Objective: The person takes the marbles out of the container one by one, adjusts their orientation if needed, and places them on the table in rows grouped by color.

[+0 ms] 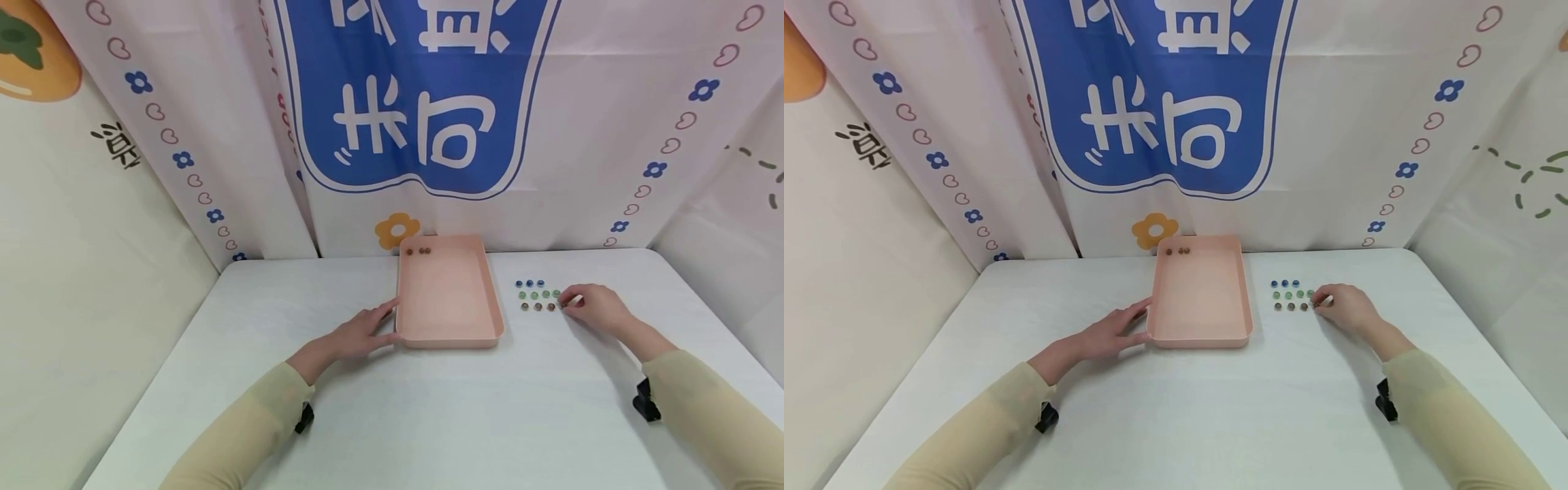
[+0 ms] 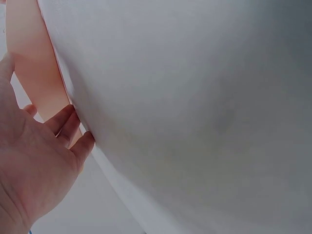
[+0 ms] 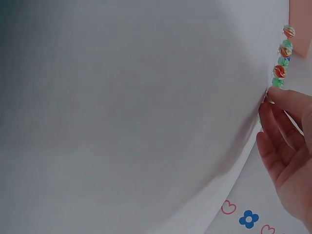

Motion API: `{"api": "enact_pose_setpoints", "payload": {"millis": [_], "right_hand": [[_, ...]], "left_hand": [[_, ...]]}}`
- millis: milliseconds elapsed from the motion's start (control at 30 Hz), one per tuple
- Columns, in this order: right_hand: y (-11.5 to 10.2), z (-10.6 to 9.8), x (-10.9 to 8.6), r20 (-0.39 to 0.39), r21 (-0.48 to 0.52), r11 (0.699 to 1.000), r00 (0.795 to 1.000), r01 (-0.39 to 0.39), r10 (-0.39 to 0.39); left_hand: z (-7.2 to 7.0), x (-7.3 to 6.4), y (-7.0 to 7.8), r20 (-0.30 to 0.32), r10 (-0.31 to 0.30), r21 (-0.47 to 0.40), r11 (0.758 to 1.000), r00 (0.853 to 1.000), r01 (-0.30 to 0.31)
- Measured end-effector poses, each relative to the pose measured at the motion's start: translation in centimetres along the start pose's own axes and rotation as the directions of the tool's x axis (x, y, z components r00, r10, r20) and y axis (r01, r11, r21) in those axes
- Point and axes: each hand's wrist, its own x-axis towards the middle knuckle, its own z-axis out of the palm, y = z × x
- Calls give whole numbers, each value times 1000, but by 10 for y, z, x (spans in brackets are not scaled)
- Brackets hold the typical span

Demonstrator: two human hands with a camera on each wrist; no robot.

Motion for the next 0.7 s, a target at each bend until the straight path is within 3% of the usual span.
{"api": "enact_pose_setpoints", "payload": {"millis": [600, 700], "right_hand": [[-6, 1, -1, -5, -41, 999, 1000, 17, -17], [-10, -3, -3, -8, -37, 999, 1000, -11, 11]], "left_hand": [[1, -1, 0, -10, 3, -6, 1000, 1000, -3], [1, -2, -1, -8, 12, -11, 1000, 1000, -12]]}}
